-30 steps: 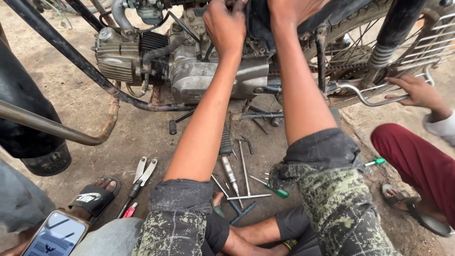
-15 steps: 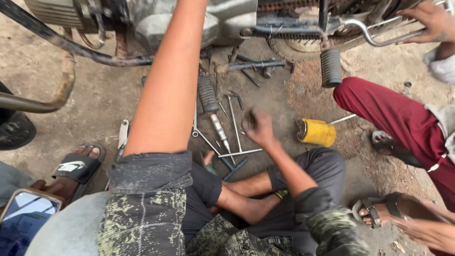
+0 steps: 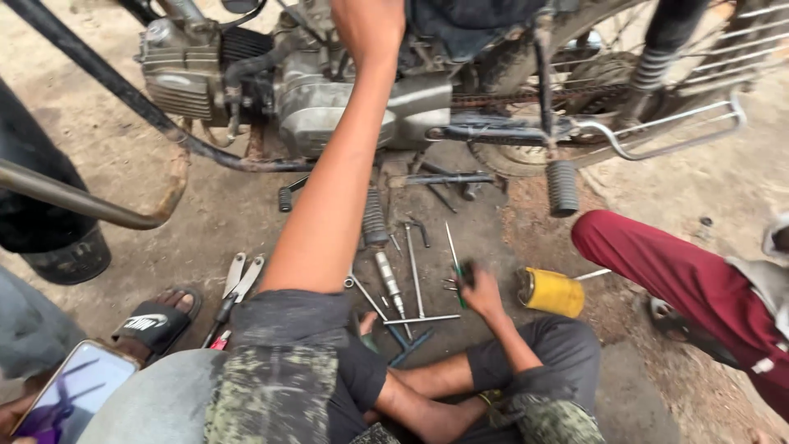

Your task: Cleaning and servicing the air filter and engine area of a motorcycle.

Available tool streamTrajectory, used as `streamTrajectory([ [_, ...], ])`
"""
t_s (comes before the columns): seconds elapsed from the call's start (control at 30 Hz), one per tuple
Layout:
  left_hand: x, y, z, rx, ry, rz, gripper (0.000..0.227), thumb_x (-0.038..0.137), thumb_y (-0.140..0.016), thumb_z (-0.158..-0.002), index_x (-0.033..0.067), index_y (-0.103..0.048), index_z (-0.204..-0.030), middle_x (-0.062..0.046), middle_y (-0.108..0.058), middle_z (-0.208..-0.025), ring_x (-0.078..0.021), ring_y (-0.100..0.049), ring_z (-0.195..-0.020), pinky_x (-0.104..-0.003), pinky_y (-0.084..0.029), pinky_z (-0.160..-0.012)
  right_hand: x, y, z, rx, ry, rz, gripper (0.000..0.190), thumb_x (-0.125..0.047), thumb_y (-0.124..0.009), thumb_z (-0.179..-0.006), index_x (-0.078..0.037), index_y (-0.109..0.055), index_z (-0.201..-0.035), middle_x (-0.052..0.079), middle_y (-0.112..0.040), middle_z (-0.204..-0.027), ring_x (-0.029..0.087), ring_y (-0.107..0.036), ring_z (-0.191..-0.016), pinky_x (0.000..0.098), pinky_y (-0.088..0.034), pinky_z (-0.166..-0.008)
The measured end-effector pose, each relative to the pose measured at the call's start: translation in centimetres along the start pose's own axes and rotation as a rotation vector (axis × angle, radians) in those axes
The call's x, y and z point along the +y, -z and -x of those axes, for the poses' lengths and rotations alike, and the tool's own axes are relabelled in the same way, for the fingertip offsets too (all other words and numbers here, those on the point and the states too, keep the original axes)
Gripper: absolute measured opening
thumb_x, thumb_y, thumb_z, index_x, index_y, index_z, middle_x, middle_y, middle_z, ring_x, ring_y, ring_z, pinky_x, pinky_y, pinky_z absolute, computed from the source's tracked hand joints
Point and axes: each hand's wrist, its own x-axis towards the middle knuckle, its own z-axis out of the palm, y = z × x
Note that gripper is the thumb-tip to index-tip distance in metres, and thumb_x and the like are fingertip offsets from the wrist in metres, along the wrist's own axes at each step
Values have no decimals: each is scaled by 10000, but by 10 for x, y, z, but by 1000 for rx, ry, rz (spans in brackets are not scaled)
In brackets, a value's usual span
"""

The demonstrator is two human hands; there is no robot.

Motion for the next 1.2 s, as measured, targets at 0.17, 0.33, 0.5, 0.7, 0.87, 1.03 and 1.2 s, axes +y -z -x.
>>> streamTrajectory([
  [0.17, 102, 60, 95, -66, 47, 396, 218, 198, -757, -899, 66, -705, -1064, -116, -643, -1068, -160, -676, -758, -309, -623, -636, -153, 213, 16, 488, 362, -373, 214, -235, -687, -1009, -41, -771, -1040, 47, -612, -587, 124, -536, -490, 318, -390, -486],
  [0.33, 113, 7, 61, -431, 370, 998, 201, 158, -742, -877, -12, -705, -977, -113, -745, -866, -158, -696, -599, -275, -542, -531, -242, 333, -20, 644, 639, -425, 321, -119, -704, -933, 15, -723, -1224, 70, -707, -807, 105, -560, -601, 268, -394, -530],
  [0.5, 119, -5, 21, -230, 351, 642, 136, 98, -777, -778, -25, -720, -763, -106, -752, -664, -145, -733, -549, -263, -577, -463, -272, 378, -58, 759, 724, -343, 294, -72, -748, -922, 20, -777, -1200, 133, -784, -964, 154, -688, -766, 290, -533, -687],
  [0.7, 103, -29, 8, -504, 395, 1067, 65, 76, -746, -765, 11, -738, -761, -89, -758, -683, -174, -730, -552, -286, -573, -490, -291, 388, -67, 780, 715, -370, 287, -77, -793, -835, 59, -773, -1086, 185, -790, -952, 230, -784, -850, 347, -595, -829],
  [0.87, 119, -4, 9, -612, 462, 1102, 115, 112, -662, -795, 41, -750, -810, -85, -800, -716, -162, -751, -556, -296, -605, -488, -295, 392, -52, 767, 665, -299, 301, -51, -769, -836, 52, -774, -1119, 174, -784, -930, 210, -768, -841, 336, -583, -815],
  [1.03, 103, -32, 13, -583, 459, 1135, 132, 102, -693, -823, -18, -749, -837, -116, -784, -730, -191, -745, -583, -307, -607, -509, -292, 396, -57, 735, 674, -342, 265, -52, -776, -853, 53, -776, -1097, 159, -787, -915, 208, -754, -798, 328, -591, -756],
  [1.2, 95, -53, 12, -475, 552, 1192, 86, 94, -725, -799, 16, -697, -823, -107, -734, -694, -217, -728, -548, -325, -579, -462, -302, 398, -42, 1053, 924, 81, 212, -22, -830, -754, 33, -813, -957, 184, -764, -817, 300, -711, -709, 394, -556, -673],
])
